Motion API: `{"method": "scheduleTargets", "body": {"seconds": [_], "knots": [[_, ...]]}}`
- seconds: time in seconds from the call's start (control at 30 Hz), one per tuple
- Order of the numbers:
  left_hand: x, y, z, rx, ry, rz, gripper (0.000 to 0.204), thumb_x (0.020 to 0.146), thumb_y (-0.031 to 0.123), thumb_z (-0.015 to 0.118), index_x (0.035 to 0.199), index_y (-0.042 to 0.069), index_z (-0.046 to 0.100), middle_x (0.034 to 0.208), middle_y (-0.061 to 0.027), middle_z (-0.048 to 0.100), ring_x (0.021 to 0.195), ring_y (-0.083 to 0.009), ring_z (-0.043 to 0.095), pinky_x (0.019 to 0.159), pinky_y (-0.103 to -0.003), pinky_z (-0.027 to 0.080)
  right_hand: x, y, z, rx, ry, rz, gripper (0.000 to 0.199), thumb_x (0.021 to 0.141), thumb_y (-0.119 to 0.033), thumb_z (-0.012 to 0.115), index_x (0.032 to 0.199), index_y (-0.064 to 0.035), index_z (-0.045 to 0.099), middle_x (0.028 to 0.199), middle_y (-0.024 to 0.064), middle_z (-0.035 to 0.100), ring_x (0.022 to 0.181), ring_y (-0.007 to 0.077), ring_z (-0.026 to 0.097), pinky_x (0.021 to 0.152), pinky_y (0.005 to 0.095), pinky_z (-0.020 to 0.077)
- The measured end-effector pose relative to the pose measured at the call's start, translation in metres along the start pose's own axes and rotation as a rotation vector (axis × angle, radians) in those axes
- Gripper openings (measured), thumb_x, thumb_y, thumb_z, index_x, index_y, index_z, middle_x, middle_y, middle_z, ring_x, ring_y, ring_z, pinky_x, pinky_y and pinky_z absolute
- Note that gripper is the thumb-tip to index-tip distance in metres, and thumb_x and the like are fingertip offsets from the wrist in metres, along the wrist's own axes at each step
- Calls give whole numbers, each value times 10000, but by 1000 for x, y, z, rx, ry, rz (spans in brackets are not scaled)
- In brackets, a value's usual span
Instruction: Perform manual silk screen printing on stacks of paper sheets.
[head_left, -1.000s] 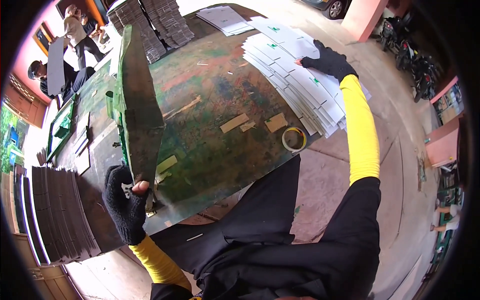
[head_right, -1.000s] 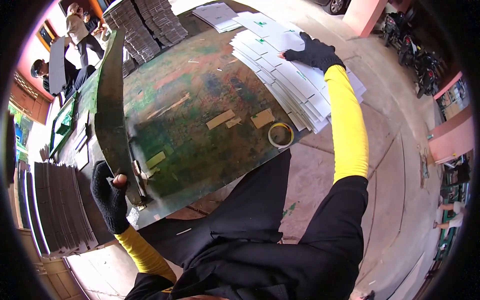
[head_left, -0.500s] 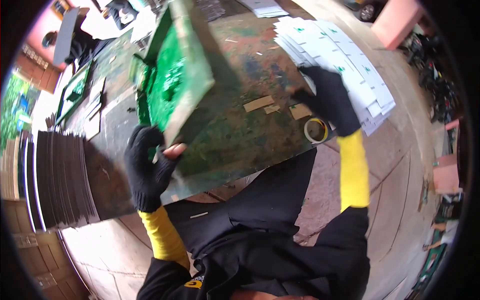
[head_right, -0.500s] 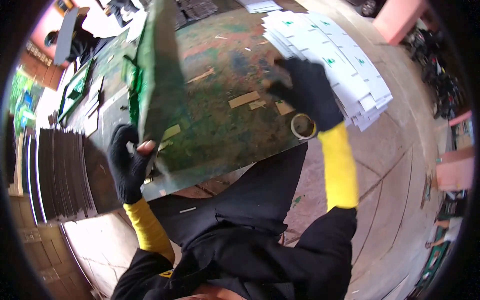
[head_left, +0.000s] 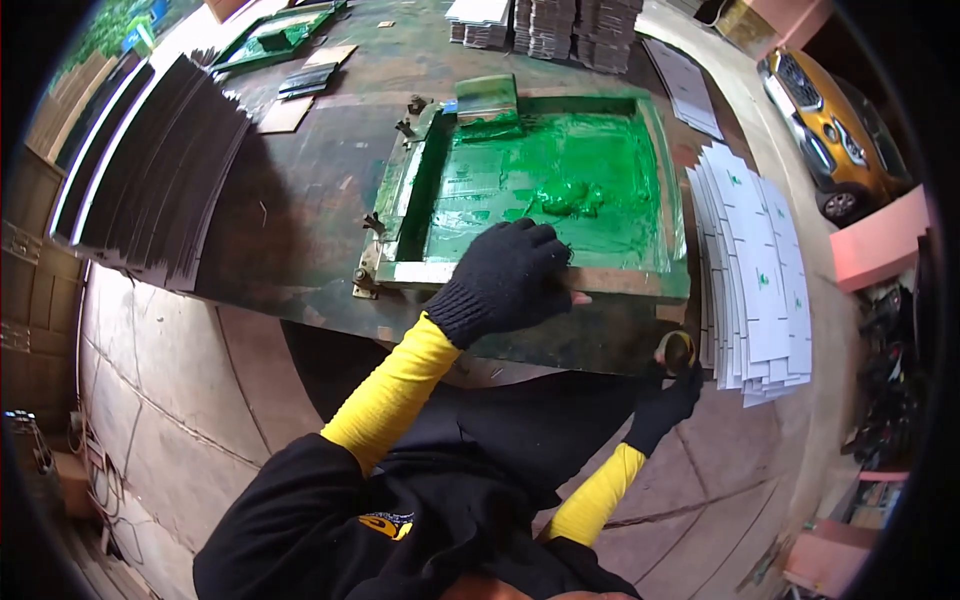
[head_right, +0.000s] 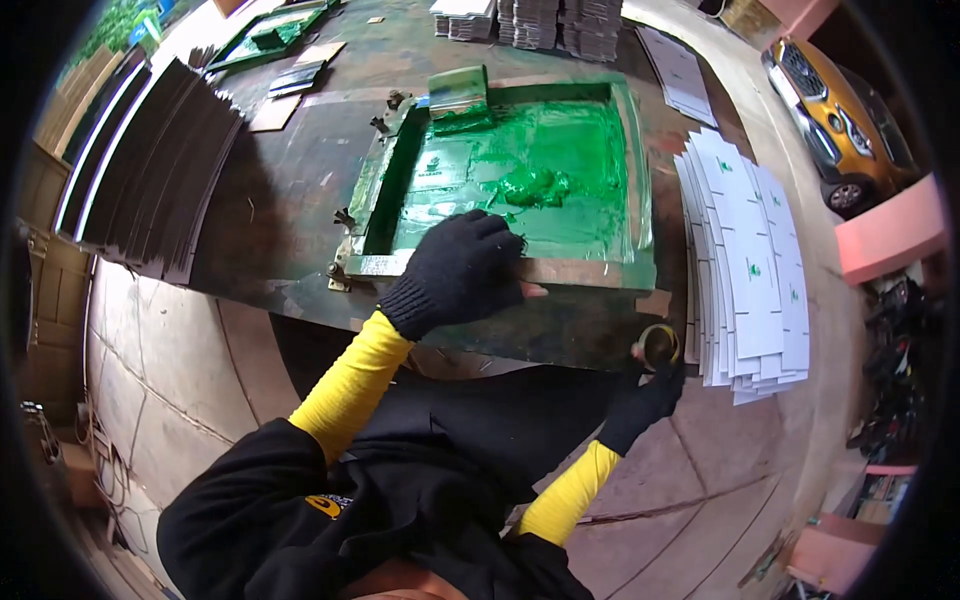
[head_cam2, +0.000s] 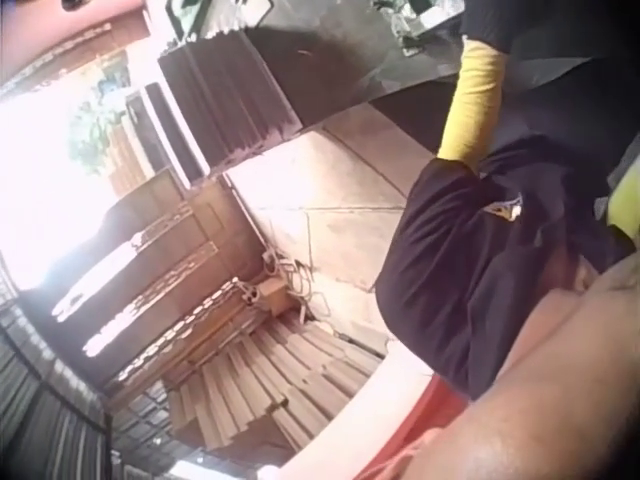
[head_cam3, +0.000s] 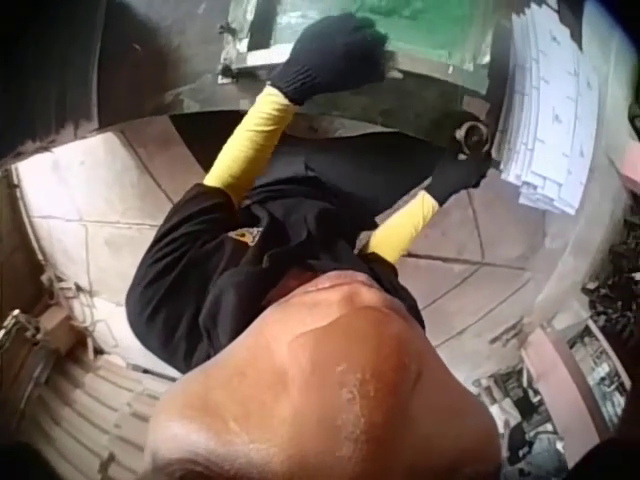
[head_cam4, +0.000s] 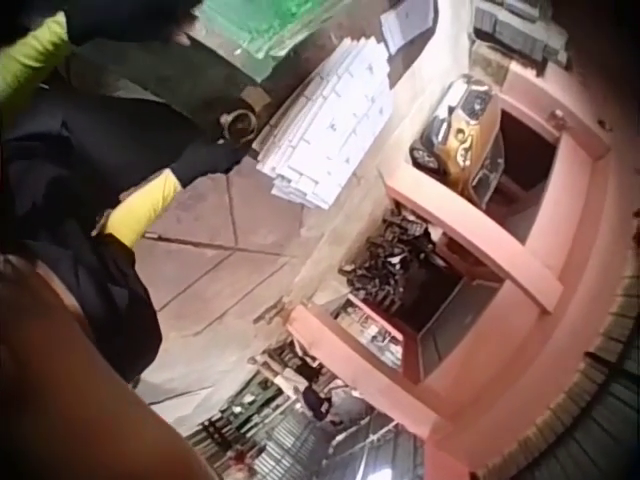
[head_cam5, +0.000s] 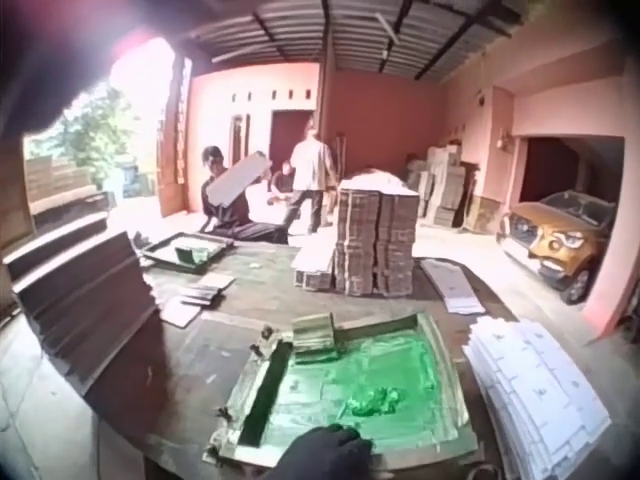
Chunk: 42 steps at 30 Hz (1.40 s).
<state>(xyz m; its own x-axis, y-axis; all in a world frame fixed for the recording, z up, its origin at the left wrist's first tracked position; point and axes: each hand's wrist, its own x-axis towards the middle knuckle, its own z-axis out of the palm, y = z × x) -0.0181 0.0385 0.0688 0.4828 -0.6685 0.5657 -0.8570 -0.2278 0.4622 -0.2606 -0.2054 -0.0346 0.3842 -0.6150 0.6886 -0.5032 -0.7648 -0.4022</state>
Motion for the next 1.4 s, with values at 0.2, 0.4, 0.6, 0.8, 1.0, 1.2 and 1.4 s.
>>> {"method": "scheduleTargets", "body": {"seconds": [0.2,0.4,0.6,0.8,1.0,1.2,1.4], "knots": [[-10,-5,30,53,-79,-4,442,767,502,813,883,107,651,888,-99,621,910,-319,630,738,-458,506,-43,-53,36,776,-302,433,280,1002,-116,625,1234,21,701,1178,118,725,1035,247,686,909,352,556],[-10,-5,35,50,-94,-6,455,777,512,796,904,99,654,904,-101,616,920,-320,626,757,-455,498,-169,-111,115,828,-732,103,509,1045,-259,550,1472,16,502,1495,197,515,1399,335,448,1209,465,292],[-10,-10,39,47,-130,-14,432,779,490,771,903,92,658,938,-99,624,948,-310,624,792,-456,494,-154,-161,73,298,-607,-402,524,978,-351,644,1350,15,612,1419,214,589,1364,406,488,1172,516,355],[-18,-17,52,21,-146,-3,461,793,494,782,966,87,654,962,-105,617,973,-315,616,794,-446,496,-98,-164,26,506,-691,-170,370,946,-222,721,1230,12,682,1297,208,658,1255,353,580,1081,458,445],[-30,-19,63,-1,-144,-47,438,819,463,771,1032,96,663,980,-118,624,978,-323,623,809,-455,508,-76,-122,24,397,-341,-103,205,992,-165,690,1060,28,709,1075,198,700,1059,351,638,922,418,506],[4,-32,9,-18,-292,-24,412,844,428,780,1083,104,687,1017,-117,660,975,-333,649,804,-463,526,-26,-90,23,66,-178,61,245,1020,-196,655,1039,43,700,1015,214,701,941,375,649,846,442,502],[97,-150,-26,-81,-99,-123,380,858,280,837,1129,66,677,965,-126,728,814,-263,726,727,-367,566,-9,-90,46,169,-142,120,257,1042,-187,611,1047,57,692,1013,233,701,923,387,650,853,442,505]]}}
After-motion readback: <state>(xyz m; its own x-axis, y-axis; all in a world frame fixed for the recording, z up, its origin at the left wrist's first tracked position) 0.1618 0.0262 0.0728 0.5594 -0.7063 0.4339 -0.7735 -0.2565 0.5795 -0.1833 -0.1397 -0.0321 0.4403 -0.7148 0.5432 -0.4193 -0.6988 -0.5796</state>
